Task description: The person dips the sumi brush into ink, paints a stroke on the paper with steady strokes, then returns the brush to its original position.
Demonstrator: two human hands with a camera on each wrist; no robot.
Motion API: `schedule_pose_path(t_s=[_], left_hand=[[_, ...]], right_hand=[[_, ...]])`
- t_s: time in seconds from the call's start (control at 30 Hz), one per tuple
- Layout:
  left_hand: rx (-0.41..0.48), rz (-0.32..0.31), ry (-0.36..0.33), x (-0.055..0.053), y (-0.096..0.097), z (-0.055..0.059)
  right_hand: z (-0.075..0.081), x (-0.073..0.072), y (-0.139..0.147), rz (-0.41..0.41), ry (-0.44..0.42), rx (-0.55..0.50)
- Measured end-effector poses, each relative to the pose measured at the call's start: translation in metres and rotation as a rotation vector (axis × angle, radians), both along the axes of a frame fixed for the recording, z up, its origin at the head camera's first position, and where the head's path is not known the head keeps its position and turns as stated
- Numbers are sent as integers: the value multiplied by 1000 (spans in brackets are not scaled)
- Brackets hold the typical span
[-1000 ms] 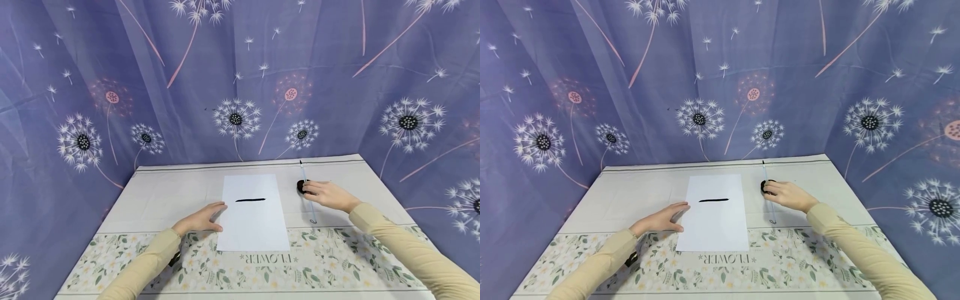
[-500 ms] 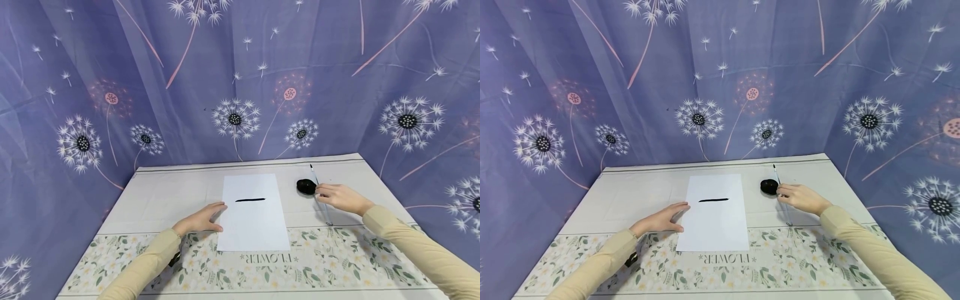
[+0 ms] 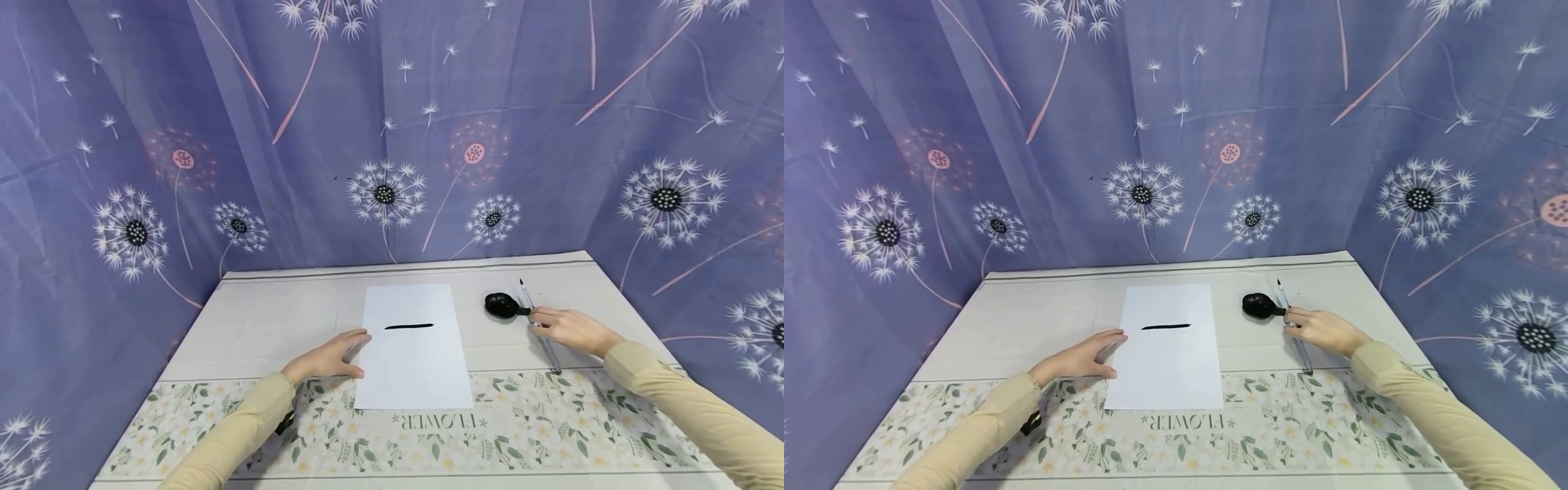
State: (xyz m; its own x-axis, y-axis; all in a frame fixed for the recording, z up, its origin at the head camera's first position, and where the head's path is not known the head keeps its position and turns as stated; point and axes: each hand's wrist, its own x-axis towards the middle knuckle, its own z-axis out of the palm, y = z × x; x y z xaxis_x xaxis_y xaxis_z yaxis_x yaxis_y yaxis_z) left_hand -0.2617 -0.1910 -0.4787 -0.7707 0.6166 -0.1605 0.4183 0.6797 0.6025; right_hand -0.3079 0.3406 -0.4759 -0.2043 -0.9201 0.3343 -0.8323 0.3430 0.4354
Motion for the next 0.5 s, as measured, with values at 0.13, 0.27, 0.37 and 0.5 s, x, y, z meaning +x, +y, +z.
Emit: schedule_pose_path(t_s=[0.13,0.27,0.37,0.5], left_hand=[[1,5,0,0,0,-1],[4,9,-3,1,0,0],[6,10,-8,2,1,1],[8,13,-10,2,1,2]], right_hand=[[-4,0,2,-19,-18,14],[-8,0,2,-21,-66,34],[-11,0,1,-12,-101,42],[-12,0,-1,-3,-109,43]])
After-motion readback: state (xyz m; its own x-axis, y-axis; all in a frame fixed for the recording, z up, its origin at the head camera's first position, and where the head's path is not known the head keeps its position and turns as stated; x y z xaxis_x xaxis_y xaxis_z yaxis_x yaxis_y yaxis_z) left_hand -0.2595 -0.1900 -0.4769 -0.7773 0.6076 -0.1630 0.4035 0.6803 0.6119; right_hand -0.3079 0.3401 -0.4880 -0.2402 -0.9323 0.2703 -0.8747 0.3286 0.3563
